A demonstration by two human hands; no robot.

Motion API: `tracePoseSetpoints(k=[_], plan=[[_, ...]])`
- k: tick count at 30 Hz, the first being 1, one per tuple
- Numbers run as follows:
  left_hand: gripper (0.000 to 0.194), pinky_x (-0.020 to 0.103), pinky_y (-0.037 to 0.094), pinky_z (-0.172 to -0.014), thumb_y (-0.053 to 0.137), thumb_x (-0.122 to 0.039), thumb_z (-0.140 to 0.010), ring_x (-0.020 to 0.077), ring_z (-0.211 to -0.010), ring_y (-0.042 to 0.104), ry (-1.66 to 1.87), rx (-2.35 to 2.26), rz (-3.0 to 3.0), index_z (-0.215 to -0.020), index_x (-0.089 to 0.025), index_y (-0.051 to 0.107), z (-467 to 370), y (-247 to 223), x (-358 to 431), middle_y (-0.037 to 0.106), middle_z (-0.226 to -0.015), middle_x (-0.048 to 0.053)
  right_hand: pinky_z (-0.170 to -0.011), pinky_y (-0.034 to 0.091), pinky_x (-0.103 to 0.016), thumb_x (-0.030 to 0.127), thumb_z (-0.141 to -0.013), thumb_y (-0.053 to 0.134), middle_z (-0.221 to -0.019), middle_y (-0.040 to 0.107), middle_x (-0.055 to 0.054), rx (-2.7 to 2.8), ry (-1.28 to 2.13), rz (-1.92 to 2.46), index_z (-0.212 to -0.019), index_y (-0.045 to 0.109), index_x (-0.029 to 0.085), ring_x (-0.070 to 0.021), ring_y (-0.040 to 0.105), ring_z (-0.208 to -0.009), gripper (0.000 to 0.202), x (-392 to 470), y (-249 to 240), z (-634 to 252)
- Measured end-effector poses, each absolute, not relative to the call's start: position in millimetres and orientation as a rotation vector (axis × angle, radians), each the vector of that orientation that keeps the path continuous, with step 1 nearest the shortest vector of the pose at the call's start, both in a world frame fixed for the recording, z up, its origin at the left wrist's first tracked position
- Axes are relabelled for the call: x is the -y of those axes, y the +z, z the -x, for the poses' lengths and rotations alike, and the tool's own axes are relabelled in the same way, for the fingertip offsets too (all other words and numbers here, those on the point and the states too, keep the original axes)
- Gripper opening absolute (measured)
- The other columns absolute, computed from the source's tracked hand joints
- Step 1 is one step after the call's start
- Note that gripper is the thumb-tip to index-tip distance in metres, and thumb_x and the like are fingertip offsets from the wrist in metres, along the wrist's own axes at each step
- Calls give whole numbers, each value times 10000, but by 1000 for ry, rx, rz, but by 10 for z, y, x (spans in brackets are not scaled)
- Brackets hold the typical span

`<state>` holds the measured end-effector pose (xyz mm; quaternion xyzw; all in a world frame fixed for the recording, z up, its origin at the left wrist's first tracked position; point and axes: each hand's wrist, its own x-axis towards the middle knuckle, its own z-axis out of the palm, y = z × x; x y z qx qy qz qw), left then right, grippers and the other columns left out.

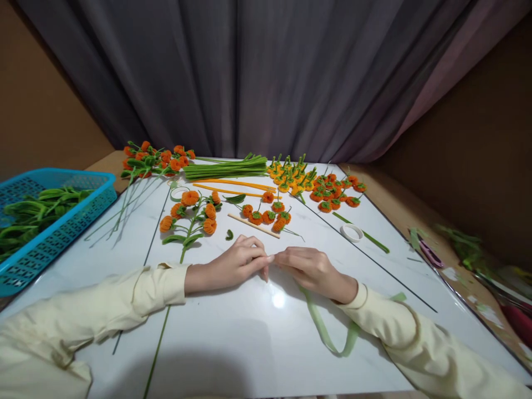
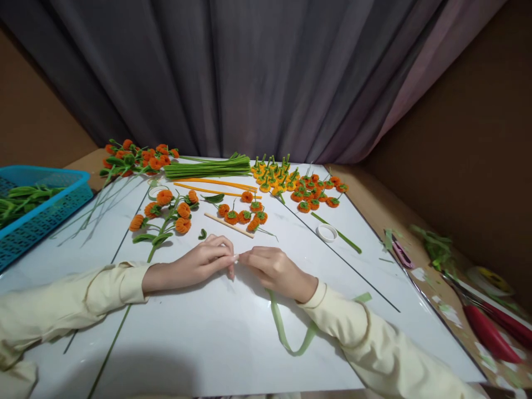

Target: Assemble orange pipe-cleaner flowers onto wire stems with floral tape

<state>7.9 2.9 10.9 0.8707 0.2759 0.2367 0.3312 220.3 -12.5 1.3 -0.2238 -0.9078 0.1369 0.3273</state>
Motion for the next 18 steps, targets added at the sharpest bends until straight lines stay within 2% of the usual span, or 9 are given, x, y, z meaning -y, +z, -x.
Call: tracePoseSetpoints(k=[4, 12, 15, 18], plan=[[220, 334, 339, -826, 556, -360, -878, 193, -925, 533, 727, -861, -2557, -839, -152, 613, -47, 38, -33, 636, -848, 42, -624, 467, -245, 159, -960, 384, -808, 641, -78, 2383, 414, 619, -967, 570, 153, -148, 584, -696, 185, 122, 22, -2200], [217, 339, 291, -782, 420, -162, -933, 176, -831, 564, 858, -644, -2900, -781, -123, 570, -21, 60, -5, 634, -711, 39, -622, 455, -257, 114, -945, 379, -766, 592, -64, 2410, 398, 655, -952, 564, 149, -154, 541, -703, 188, 121, 25, -2158], [205, 341, 284, -768, 406, -129, -920, 179, -828, 556, 817, -626, -2877, -796, -119, 569, -24, 48, -15, 627, -730, 50, -591, 436, -263, 57, -929, 351, -741, 577, -68, 2443, 262, 576, -990, 558, 128, -155, 509, -672, 228, 119, 19, -2172], [269, 328, 285, -781, 395, -128, -925, 164, -822, 543, 734, -600, -2716, -701, -137, 543, -34, 39, -37, 600, -706, 32, -585, 433, -284, 58, -935, 346, -690, 560, -70, 2465, 65, 482, -1015, 547, 95, -166, 491, -645, 219, 125, 33, -2181]])
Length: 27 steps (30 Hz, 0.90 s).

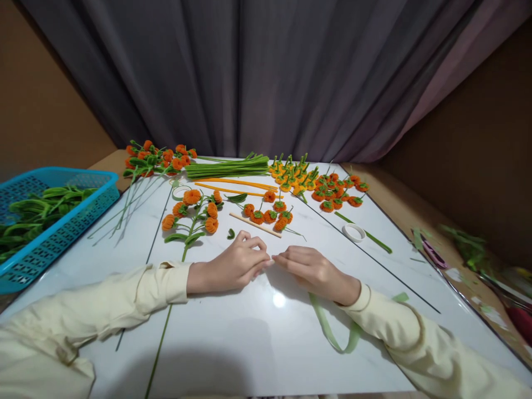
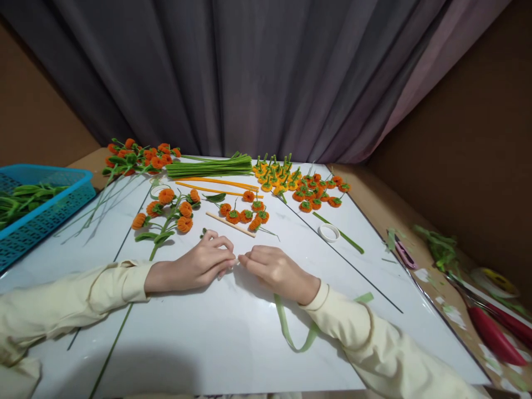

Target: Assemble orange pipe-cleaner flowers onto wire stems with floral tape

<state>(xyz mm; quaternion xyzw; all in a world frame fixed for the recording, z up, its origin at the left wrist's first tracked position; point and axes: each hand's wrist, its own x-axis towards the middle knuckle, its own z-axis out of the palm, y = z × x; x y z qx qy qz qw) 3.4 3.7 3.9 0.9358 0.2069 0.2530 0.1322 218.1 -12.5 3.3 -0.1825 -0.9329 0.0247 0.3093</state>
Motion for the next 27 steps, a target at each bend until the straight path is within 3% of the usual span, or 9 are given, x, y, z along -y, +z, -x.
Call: tracePoseSetpoints(k=[4, 9, 18, 23, 27], plan=[[358, 278, 308, -819, 363, -153, -959, 124, -781, 524, 513, -550, -2495, -626, -151, 496, -52, 39, -60, 572, -678, -2, -589, 434, -295, 64, -944, 336, -657, 558, -75, 2505, -44, 411, -1000, 545, 70, -175, 477, -634, 216, 123, 52, -2180], [184, 293, 337, -774, 490, -294, -921, 154, -775, 506, 663, -684, -2641, -834, -140, 542, -54, 1, -45, 607, -820, 36, -545, 408, -258, 52, -924, 366, -665, 543, -52, 2498, 110, 511, -965, 556, 108, -152, 460, -601, 202, 103, -5, -2186], [211, 314, 360, -692, 357, -107, -935, 174, -739, 521, 805, -497, -3082, -775, -121, 494, -36, -46, -46, 592, -722, 65, -545, 426, -245, 82, -928, 348, -726, 561, -48, 2445, 202, 653, -1047, 519, 132, -149, 517, -623, 214, 116, -68, -2185], [179, 323, 363, -705, 349, -105, -922, 172, -712, 504, 725, -532, -2973, -793, -140, 469, -46, 0, -19, 606, -757, 74, -563, 439, -275, 9, -903, 336, -713, 575, -76, 2476, -14, 536, -1044, 505, 80, -171, 514, -638, 232, 129, 8, -2183], [255, 305, 374, -739, 301, -180, -963, 143, -624, 494, 507, -613, -2500, -722, -184, 384, -52, 124, -25, 575, -572, -6, -588, 456, -320, 19, -918, 333, -724, 595, -111, 2548, -262, 378, -1090, 476, 16, -198, 511, -649, 224, 135, 93, -2193]])
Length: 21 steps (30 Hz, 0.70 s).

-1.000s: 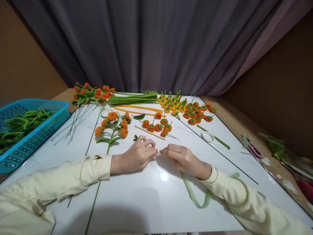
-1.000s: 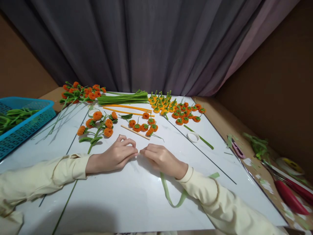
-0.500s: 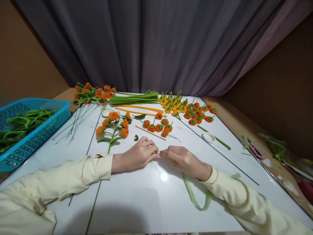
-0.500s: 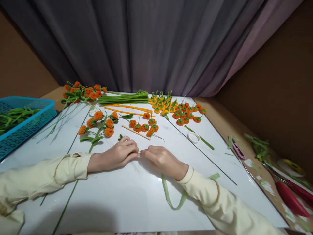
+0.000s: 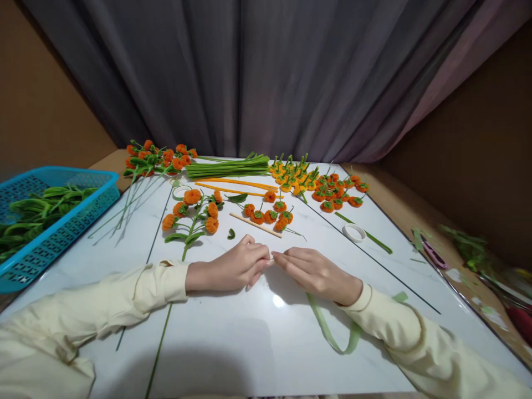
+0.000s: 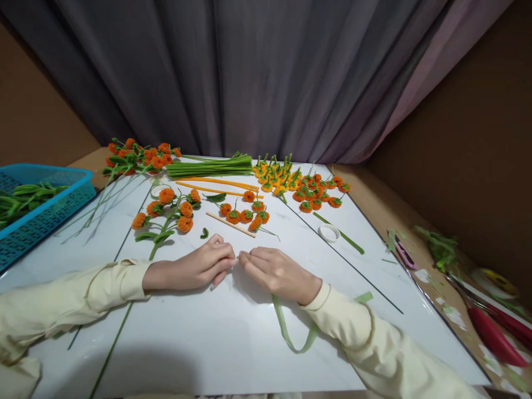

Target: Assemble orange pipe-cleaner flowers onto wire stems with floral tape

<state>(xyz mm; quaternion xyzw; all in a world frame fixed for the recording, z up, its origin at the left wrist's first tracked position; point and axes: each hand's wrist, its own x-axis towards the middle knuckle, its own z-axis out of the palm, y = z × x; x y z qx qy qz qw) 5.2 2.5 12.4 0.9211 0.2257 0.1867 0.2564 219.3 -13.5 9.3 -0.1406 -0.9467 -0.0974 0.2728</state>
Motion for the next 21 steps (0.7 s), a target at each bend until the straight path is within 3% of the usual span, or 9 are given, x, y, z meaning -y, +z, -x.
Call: tracePoseSetpoints(k=[5, 10, 14, 21], plan=[[264, 259, 395, -737, 288, -258, -986, 108, -569, 526, 276, -574, -2075, -753, -190, 391, -49, 180, -68, 590, -523, -55, -598, 452, -321, 41, -929, 314, -726, 592, -106, 2562, -171, 357, -1063, 480, 47, -199, 505, -652, 213, 135, 112, -2194], [149, 296, 363, -763, 486, -280, -921, 153, -735, 550, 618, -745, -2567, -835, -159, 495, -42, 83, -43, 636, -708, 6, -552, 422, -270, 49, -918, 314, -697, 548, -56, 2553, 109, 546, -992, 479, 124, -167, 506, -621, 196, 148, 34, -2191], [150, 324, 350, -768, 415, -164, -943, 166, -799, 581, 849, -514, -3048, -840, -125, 516, -11, 54, -35, 630, -737, 38, -562, 425, -264, 60, -908, 331, -729, 562, -58, 2534, 170, 580, -967, 453, 146, -161, 517, -630, 161, 158, -13, -2191], [176, 310, 361, -713, 388, -57, -913, 163, -749, 595, 875, -312, -3366, -841, -112, 540, 13, 62, -51, 647, -712, 53, -516, 403, -266, 24, -909, 295, -639, 521, -39, 2546, -119, 516, -972, 453, 116, -163, 469, -572, 193, 150, 51, -2156]])
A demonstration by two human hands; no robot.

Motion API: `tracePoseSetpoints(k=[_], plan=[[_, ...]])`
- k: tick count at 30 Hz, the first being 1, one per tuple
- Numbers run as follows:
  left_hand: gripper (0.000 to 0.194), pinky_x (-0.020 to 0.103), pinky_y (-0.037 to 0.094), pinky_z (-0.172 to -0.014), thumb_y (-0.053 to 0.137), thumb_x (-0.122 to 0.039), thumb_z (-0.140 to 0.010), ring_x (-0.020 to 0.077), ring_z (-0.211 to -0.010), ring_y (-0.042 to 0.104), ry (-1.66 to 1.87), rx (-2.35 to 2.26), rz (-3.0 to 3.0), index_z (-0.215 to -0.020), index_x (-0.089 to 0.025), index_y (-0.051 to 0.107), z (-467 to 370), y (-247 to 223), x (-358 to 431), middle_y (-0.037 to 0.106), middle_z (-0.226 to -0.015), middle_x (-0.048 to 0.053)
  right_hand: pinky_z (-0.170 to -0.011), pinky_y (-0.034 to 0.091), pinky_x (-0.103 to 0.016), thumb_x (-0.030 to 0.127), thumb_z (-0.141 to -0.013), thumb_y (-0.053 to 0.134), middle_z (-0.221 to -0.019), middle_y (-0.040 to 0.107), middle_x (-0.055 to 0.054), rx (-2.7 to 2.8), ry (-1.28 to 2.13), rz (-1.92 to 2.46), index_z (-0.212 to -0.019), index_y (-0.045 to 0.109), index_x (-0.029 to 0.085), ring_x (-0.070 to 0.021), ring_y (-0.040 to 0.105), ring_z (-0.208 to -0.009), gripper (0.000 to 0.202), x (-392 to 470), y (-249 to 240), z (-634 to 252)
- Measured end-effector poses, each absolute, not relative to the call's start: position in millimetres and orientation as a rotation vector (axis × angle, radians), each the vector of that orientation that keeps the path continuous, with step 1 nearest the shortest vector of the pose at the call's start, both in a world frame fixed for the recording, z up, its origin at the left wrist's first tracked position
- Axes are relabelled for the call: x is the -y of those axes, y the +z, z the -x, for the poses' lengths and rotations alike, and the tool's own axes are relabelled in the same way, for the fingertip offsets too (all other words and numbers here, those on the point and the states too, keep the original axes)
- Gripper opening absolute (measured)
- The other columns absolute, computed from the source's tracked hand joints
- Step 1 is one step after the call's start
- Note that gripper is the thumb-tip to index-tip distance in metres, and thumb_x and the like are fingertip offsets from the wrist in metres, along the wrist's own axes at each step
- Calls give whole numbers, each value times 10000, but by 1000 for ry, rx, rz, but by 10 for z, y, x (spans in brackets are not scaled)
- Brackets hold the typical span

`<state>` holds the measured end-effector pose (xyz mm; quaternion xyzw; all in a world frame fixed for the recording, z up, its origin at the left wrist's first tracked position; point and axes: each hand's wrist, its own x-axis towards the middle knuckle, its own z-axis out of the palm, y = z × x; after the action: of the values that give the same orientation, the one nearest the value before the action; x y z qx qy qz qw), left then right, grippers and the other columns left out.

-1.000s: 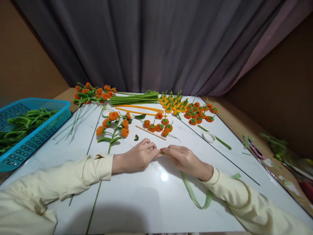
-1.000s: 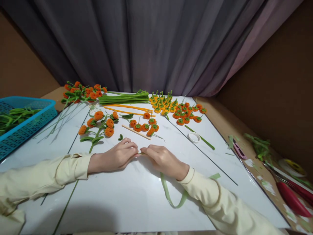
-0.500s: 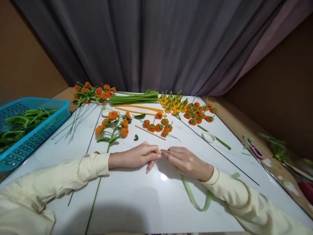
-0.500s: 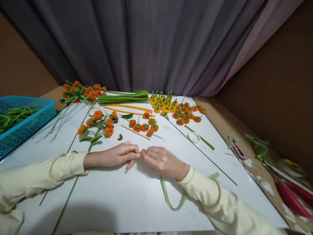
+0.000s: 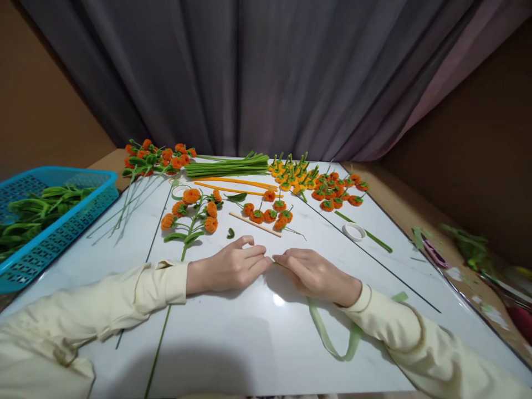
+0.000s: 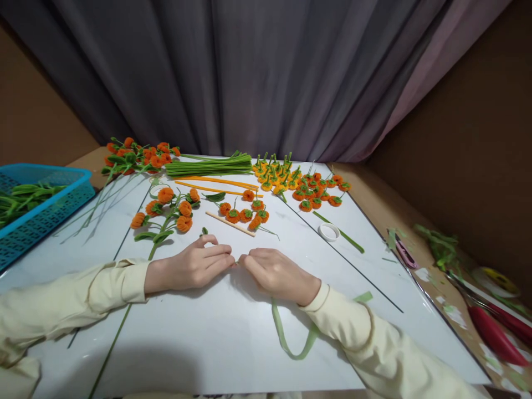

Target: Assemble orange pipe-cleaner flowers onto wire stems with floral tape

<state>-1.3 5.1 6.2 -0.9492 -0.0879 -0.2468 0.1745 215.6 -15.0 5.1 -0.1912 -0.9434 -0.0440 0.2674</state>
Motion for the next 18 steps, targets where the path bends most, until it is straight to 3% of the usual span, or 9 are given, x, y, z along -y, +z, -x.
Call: tracePoseSetpoints(k=[4, 7, 10, 14, 18], plan=[[197, 325, 352, -775, 352, -56, -915, 158, -722, 577, -707, 358, 2853, -873, -105, 538, -6, 77, -42, 654, -748, 67, -561, 446, -292, 10, -917, 304, -638, 545, -60, 2584, -428, 377, -1004, 478, 50, -171, 485, -582, 199, 150, 143, -2139], [234, 314, 343, -791, 357, -131, -934, 119, -607, 499, -679, 593, 3202, -758, -152, 509, -22, 129, -51, 620, -675, 3, -642, 484, -306, 22, -922, 337, -730, 593, -101, 2637, -525, 260, -1008, 496, 38, -175, 533, -658, 182, 159, 185, -2138], [277, 281, 339, -750, 362, -158, -939, 115, -588, 425, -563, 698, 3459, -682, -168, 465, -28, 192, -63, 576, -616, -31, -640, 479, -296, 32, -925, 348, -727, 587, -99, 2669, -525, 216, -910, 525, 59, -172, 533, -667, 179, 170, 191, -2138], [202, 298, 334, -803, 400, -224, -945, 120, -625, 420, -551, 684, 3424, -777, -164, 493, -24, 225, -52, 590, -716, -11, -600, 451, -284, 31, -928, 330, -676, 555, -65, 2658, -430, 269, -766, 500, 123, -159, 483, -620, 253, 183, 181, -2127], [219, 326, 343, -849, 375, -223, -956, 118, -602, 441, -577, 533, 3266, -789, -149, 496, -21, 189, -27, 590, -706, 6, -610, 445, -278, 38, -938, 312, -655, 532, -46, 2628, -398, 306, -749, 479, 143, -151, 465, -607, 273, 187, 173, -2108]])
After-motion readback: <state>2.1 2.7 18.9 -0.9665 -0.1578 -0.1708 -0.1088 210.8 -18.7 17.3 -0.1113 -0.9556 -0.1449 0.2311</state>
